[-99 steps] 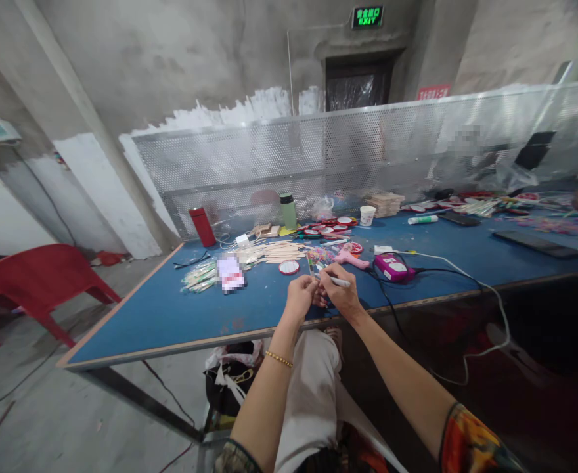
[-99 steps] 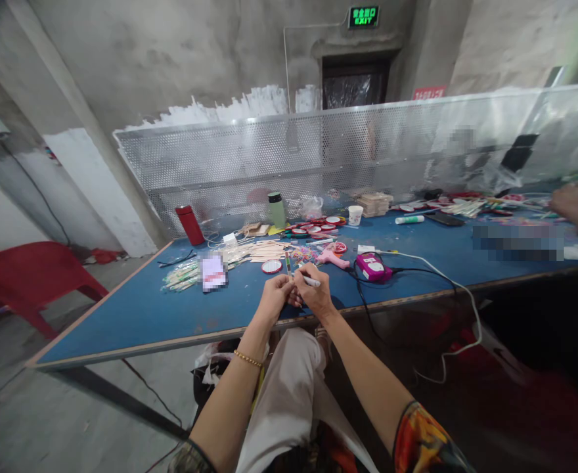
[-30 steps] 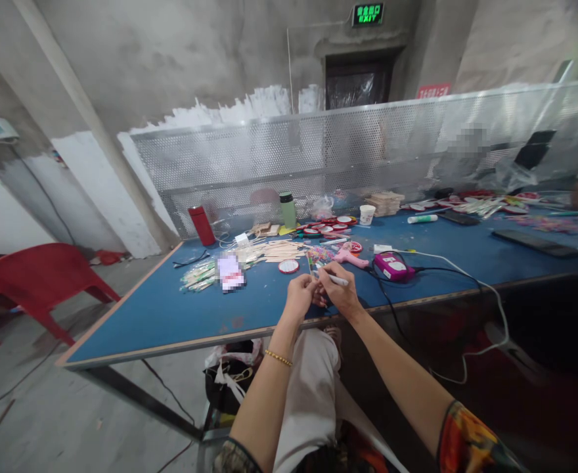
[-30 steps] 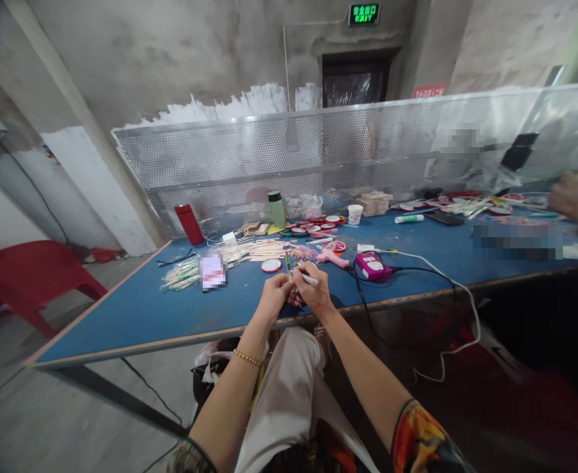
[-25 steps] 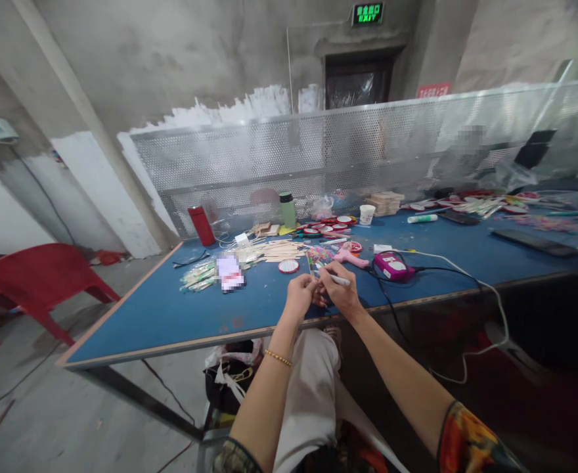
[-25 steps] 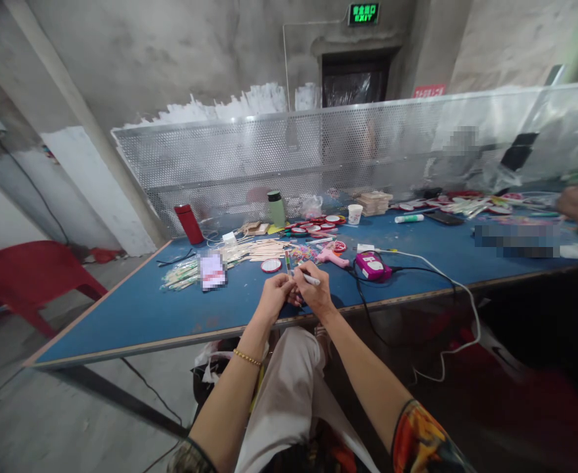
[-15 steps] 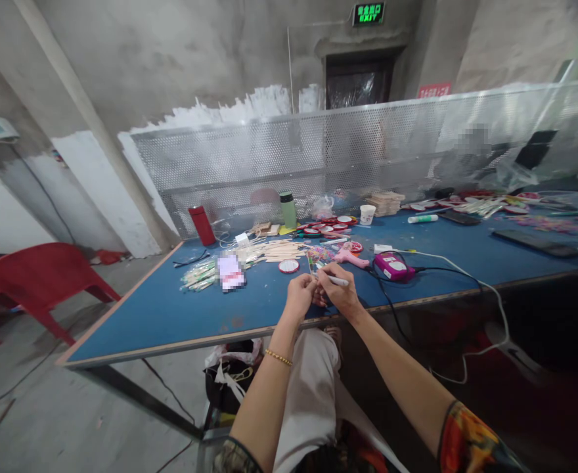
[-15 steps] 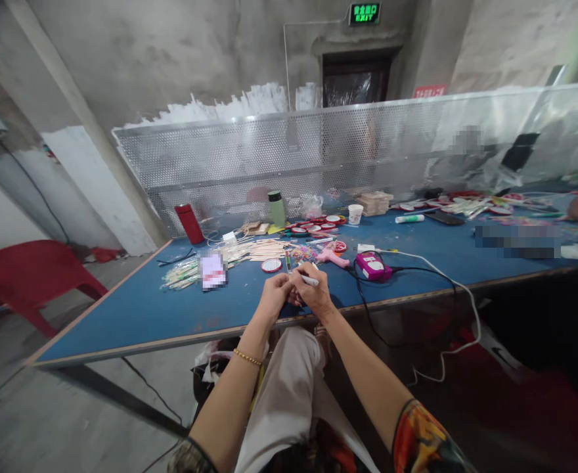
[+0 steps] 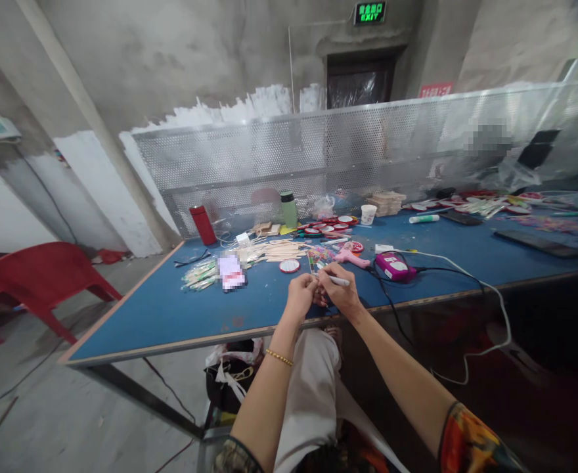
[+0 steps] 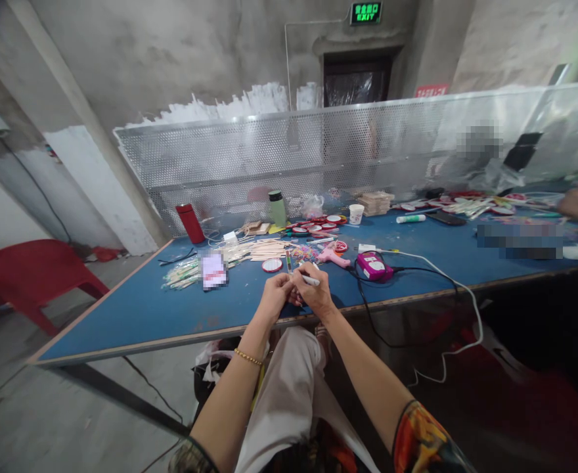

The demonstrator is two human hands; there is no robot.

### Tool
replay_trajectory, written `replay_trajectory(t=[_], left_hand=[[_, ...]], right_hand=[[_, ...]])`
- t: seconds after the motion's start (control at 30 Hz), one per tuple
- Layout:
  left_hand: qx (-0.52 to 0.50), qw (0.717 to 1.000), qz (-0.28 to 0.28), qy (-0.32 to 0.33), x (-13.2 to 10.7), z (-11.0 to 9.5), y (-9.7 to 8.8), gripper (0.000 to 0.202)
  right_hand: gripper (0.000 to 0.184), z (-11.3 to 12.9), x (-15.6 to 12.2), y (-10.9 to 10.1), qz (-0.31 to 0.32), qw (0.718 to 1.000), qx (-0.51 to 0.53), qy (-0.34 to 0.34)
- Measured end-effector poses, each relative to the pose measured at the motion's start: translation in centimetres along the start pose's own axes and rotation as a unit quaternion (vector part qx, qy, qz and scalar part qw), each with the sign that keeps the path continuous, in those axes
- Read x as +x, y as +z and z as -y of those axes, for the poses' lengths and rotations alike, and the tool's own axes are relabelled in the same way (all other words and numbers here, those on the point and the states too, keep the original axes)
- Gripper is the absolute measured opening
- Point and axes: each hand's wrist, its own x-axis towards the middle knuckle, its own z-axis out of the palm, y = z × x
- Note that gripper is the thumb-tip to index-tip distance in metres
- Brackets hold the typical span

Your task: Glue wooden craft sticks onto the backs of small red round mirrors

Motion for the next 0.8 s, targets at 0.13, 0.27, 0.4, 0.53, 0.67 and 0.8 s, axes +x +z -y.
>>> replay_trajectory(t=[0.13,0.27,0.4,0.53,0.67,0.8], left_hand=[[0.001,1.000,-0.005,-0.007,-0.12,-0.16,0.08,0.021],[0.000,1.000,0.006,-0.010,-0.18,-0.31,0.04,0.024],[0.004,1.000,0.011,-0.005,-0.14,-0.32,-0.04,0.026],[0.002,1.000,0.010,-0.002,-0.10,-0.23,-0.07,0.027],[0.005,1.000,0.005,0.001,-0.11,-0.21,-0.03,0.028],[0.005,1.000,0.001,-0.004,-0.15,-0.29,0.02,0.028]], right_hand=[[0.020,0.00,0.00,0.02,0.001,1.000,-0.006,-0.003],[0.020,0.21,-0.01,0.00,-0.023,1.000,-0.001,-0.001],[0.021,0.26,0.00,-0.05,-0.015,1.000,0.004,0.001],[0.021,0.36,0.03,-0.07,-0.003,1.000,0.001,-0.002],[0.022,0.49,0.04,-0.06,0.001,1.000,-0.009,-0.003],[0.022,0.48,-0.01,-0.07,-0.005,1.000,-0.010,0.008]])
